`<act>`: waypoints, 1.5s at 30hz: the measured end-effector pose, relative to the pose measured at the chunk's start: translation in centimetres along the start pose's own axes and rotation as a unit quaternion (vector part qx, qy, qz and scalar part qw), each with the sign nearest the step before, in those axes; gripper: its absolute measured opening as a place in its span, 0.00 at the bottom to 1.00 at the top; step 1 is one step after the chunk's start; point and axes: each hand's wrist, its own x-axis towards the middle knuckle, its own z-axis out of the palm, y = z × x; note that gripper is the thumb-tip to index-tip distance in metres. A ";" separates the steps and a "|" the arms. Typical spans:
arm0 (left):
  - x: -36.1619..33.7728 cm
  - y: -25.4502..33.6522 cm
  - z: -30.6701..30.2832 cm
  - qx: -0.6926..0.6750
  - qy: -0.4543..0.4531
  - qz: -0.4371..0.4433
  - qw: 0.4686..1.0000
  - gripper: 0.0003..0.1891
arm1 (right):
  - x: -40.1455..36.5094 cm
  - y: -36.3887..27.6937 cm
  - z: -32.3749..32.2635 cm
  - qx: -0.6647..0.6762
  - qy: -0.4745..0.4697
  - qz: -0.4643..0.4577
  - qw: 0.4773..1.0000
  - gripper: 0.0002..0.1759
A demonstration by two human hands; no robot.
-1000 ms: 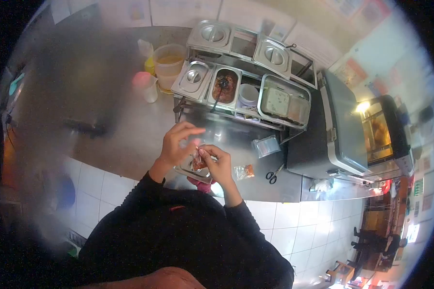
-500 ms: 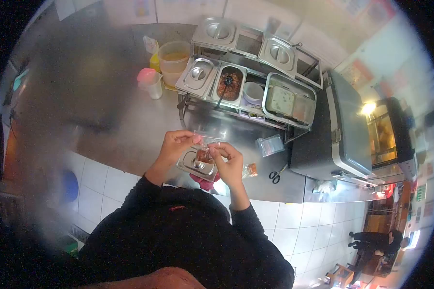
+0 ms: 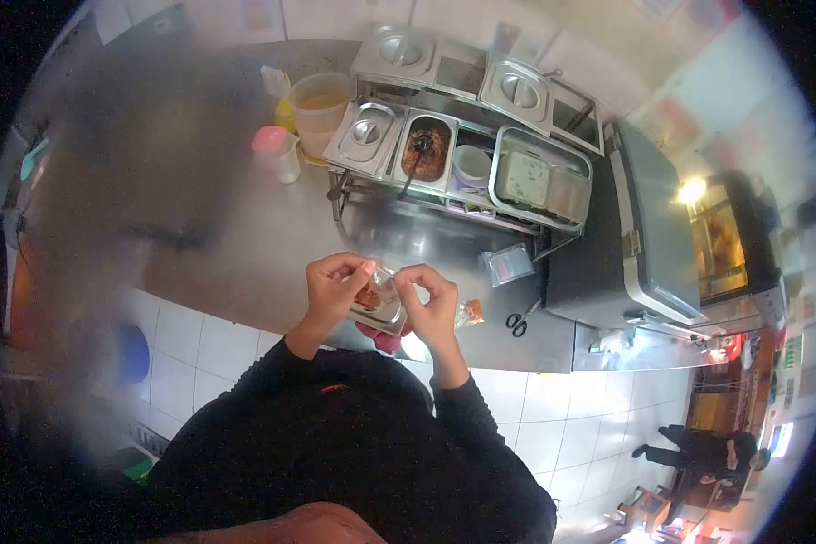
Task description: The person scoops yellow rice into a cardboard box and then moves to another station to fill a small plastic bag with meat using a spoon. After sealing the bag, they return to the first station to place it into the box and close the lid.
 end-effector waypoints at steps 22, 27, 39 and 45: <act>1.0 -2.3 -2.3 -0.035 -0.029 -0.050 0.998 0.09 | 0.0 2.4 0.3 0.178 -0.053 0.082 0.979 0.08; 0.7 -3.9 -3.5 -0.031 0.094 -0.014 0.995 0.10 | -0.8 10.7 -0.4 0.097 0.024 0.126 0.987 0.09; -0.2 -4.3 -9.4 -0.074 0.120 -0.016 0.990 0.12 | -3.8 19.1 -0.8 -0.117 0.052 0.264 0.956 0.09; -1.0 -3.4 -11.9 -0.040 0.178 -0.045 0.982 0.13 | 5.1 -1.6 -5.8 -0.235 0.057 -0.042 0.969 0.03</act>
